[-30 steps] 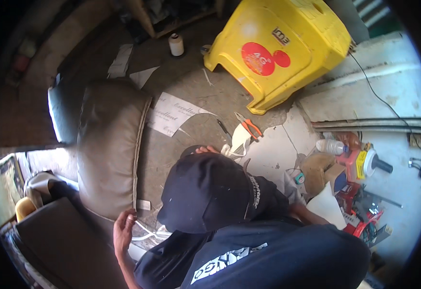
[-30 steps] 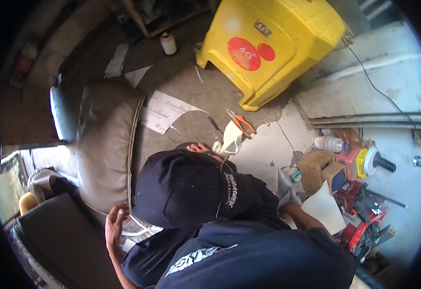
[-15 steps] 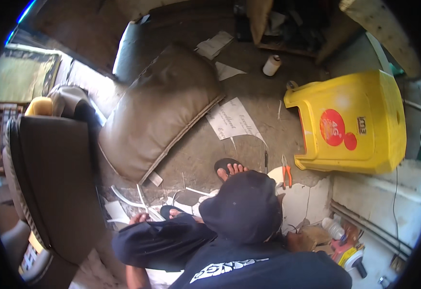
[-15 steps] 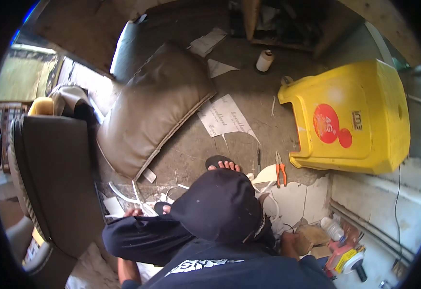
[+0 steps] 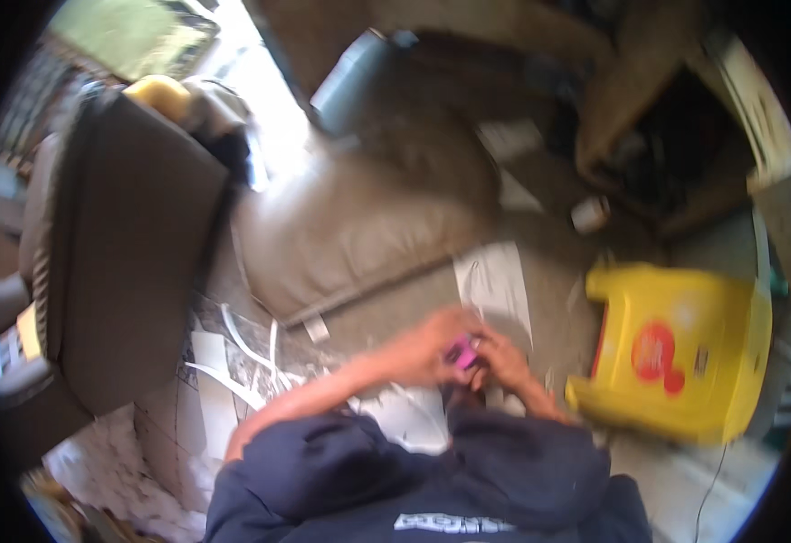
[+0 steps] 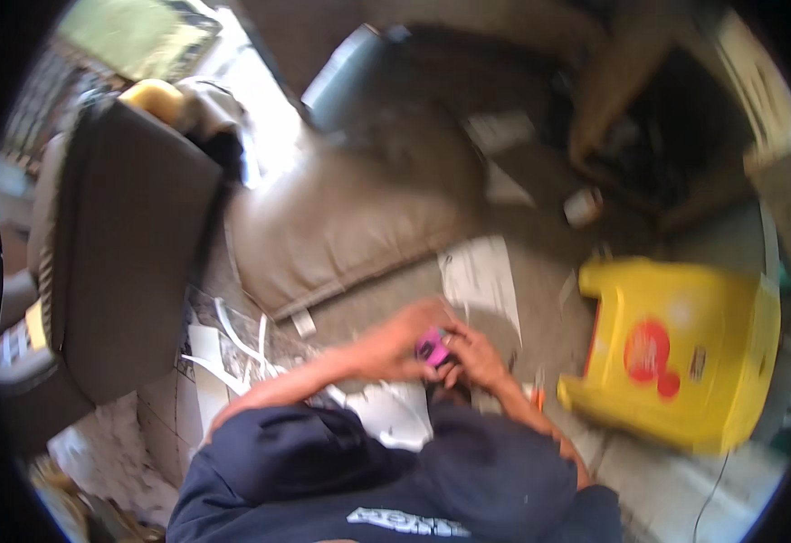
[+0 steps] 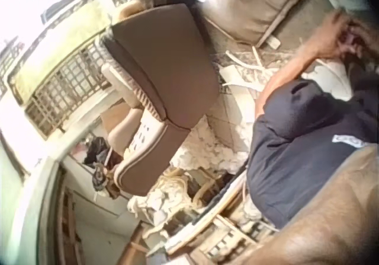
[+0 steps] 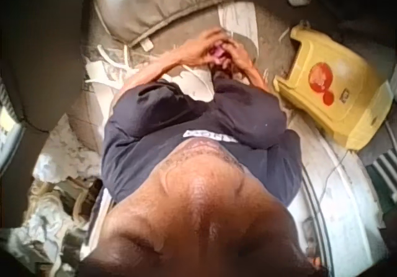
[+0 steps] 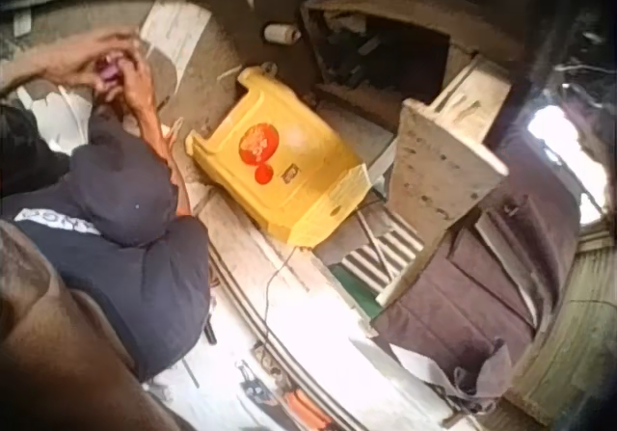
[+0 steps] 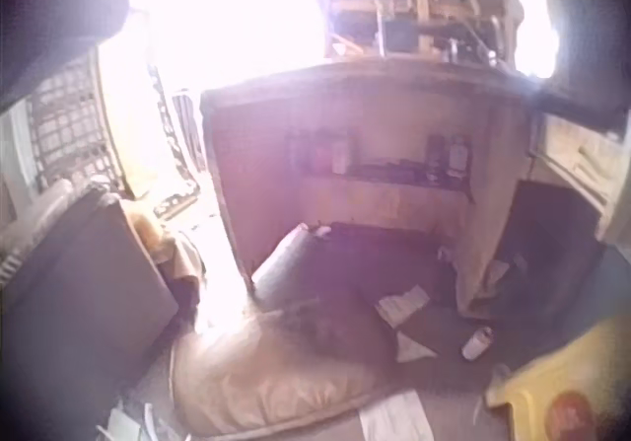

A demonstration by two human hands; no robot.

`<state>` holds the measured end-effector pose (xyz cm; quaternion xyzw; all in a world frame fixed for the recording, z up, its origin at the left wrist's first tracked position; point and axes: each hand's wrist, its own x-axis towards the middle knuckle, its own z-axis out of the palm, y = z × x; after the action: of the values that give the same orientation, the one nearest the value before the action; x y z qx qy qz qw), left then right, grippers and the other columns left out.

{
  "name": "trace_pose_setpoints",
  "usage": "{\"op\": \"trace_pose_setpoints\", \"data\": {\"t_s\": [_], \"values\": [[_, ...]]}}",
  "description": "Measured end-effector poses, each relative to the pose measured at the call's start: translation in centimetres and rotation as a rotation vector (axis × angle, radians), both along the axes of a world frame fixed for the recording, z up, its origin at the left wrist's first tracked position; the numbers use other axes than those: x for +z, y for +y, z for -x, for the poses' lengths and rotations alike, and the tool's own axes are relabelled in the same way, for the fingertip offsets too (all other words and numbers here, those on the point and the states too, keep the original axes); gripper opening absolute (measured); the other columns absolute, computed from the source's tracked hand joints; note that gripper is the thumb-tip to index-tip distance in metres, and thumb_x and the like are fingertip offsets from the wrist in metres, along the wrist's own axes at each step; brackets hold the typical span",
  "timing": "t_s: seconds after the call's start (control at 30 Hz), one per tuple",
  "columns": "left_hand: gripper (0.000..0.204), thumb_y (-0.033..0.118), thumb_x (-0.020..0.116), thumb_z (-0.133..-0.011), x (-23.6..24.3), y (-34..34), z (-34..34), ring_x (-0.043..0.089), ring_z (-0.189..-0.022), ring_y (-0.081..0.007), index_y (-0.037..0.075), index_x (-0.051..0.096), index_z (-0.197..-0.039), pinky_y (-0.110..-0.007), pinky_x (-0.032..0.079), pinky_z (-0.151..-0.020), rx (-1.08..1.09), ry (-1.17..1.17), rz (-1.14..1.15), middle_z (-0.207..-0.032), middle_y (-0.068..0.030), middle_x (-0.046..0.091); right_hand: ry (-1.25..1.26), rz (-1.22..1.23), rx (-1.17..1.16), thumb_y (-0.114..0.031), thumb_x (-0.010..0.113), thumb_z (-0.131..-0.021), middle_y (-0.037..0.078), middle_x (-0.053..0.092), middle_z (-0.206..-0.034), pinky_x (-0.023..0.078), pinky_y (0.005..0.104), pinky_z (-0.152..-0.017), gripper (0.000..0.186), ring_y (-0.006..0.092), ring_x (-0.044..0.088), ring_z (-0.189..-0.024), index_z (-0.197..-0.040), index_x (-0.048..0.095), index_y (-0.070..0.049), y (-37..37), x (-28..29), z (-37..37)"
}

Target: The person handles an upholstery cushion, then uses a yellow tape measure to measure a sheet of fabric on the floor. They use a metal straight edge to mark the fabric with a pen and then cut the fabric with scissors.

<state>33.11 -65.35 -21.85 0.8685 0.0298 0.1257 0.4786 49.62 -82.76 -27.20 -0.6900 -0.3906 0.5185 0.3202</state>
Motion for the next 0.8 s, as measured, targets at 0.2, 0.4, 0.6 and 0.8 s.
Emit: {"op": "trace_pose_setpoints", "data": {"t_s": [0.2,0.4,0.6,0.8], "values": [[0.06,0.03,0.069,-0.091,-2.9,2.5,3.1,0.059,-0.111,-0.038,0.0,0.047,-0.138,-0.043,0.049,-0.095,0.386,0.127,0.044,-0.123,-0.0224,0.058,0.729,0.027,-0.084,-0.033,0.054,-0.103,0.016,0.068,-0.1,0.06,0.0326,-0.066,0.047,0.0251,0.072,-0.082,-0.136,0.047,-0.001,8.8,1.6,2.2],[0.064,0.055,0.067,-0.087,-5.1,3.3,7.0,0.067,-0.096,-0.0395,0.007,0.057,-0.127,-0.046,0.053,-0.083,0.304,0.355,0.208,-0.102,-0.0213,0.069,0.718,0.189,-0.057,-0.03,0.056,-0.101,0.015,0.067,-0.098,0.06,0.0363,-0.064,0.037,0.0272,0.071,-0.075,-0.121,0.052,0.0,9.2,-0.8,4.7],[0.03,0.035,0.069,-0.083,-6.8,4.8,12.0,0.068,-0.072,-0.0202,0.011,0.075,-0.1,-0.036,0.053,-0.067,0.405,0.51,0.426,-0.08,-0.0103,0.072,0.58,0.054,-0.22,-0.024,0.061,-0.097,0.007,0.063,-0.077,0.054,0.0322,-0.06,0.022,0.0185,0.064,-0.065,-0.105,0.055,-0.004,9.3,-1.3,1.8],[0.026,0.029,0.072,-0.091,-10.2,0.2,14.5,0.056,-0.074,-0.0074,0.005,0.072,-0.099,-0.026,0.045,-0.065,0.987,0.089,1.224,-0.083,0.0017,0.066,0.586,0.042,-0.1,-0.028,0.059,-0.099,0.01,0.06,-0.116,0.055,0.0325,-0.08,0.047,0.0184,0.062,-0.1,-0.139,0.043,-0.007,11.6,-1.4,9.2]]}}
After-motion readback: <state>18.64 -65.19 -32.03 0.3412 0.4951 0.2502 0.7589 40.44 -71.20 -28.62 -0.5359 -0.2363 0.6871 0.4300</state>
